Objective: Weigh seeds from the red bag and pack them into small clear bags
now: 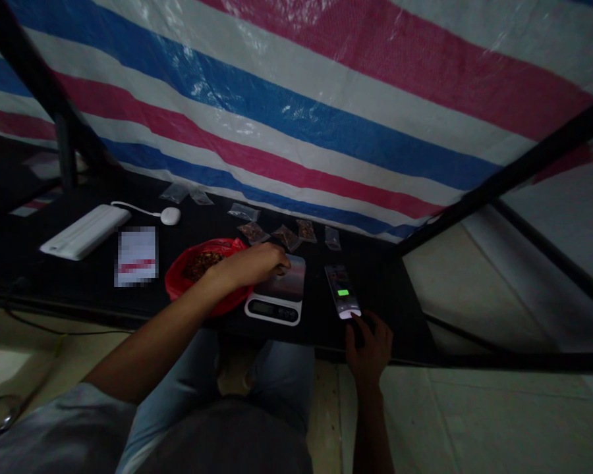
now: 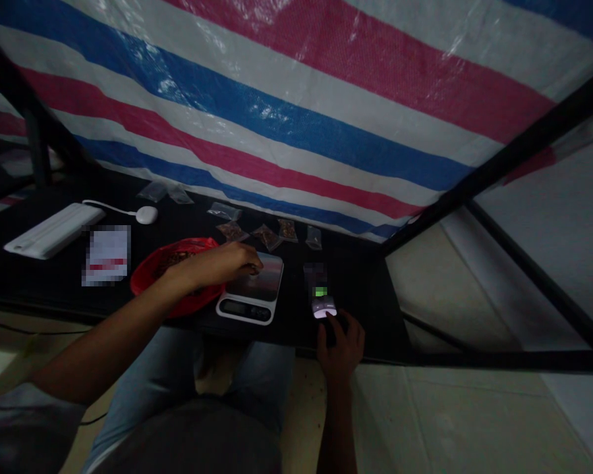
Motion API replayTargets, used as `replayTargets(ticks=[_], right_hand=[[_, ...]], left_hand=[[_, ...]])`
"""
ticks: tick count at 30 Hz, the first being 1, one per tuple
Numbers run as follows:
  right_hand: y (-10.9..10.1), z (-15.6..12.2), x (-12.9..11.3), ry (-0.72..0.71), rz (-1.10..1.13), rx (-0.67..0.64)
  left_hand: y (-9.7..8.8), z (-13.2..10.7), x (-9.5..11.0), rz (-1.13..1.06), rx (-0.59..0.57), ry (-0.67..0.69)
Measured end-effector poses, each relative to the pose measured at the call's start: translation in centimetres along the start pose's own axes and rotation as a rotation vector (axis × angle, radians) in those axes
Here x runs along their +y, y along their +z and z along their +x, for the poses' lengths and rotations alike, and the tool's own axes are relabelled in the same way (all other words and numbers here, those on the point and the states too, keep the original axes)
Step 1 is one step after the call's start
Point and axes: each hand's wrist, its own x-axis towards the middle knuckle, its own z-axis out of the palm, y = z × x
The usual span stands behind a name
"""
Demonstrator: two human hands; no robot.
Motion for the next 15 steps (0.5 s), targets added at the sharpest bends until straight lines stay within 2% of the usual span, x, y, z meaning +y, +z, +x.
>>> replayTargets(ticks=[3, 9, 12, 15], right_hand=[[0.0, 0.0, 0.1, -0.007, 0.004, 0.003], [0.0, 0.0, 0.0, -0.011, 0.012, 0.009], [0.0, 0.0, 0.2, -0.008, 0.008, -0.006], [0.1, -0.2, 0.5, -0.024, 0.001, -0.038]], left_hand=[[-0.1, 0.0, 0.4, -0.065, 0.000, 0.017], [-1.2, -1.1, 0.5, -0.226, 0.114, 0.046], [-2.2, -3.7, -1.2, -0.157, 0.152, -0.073], [-2.3, -7.4, -4.3, -0.056, 0.037, -0.268]])
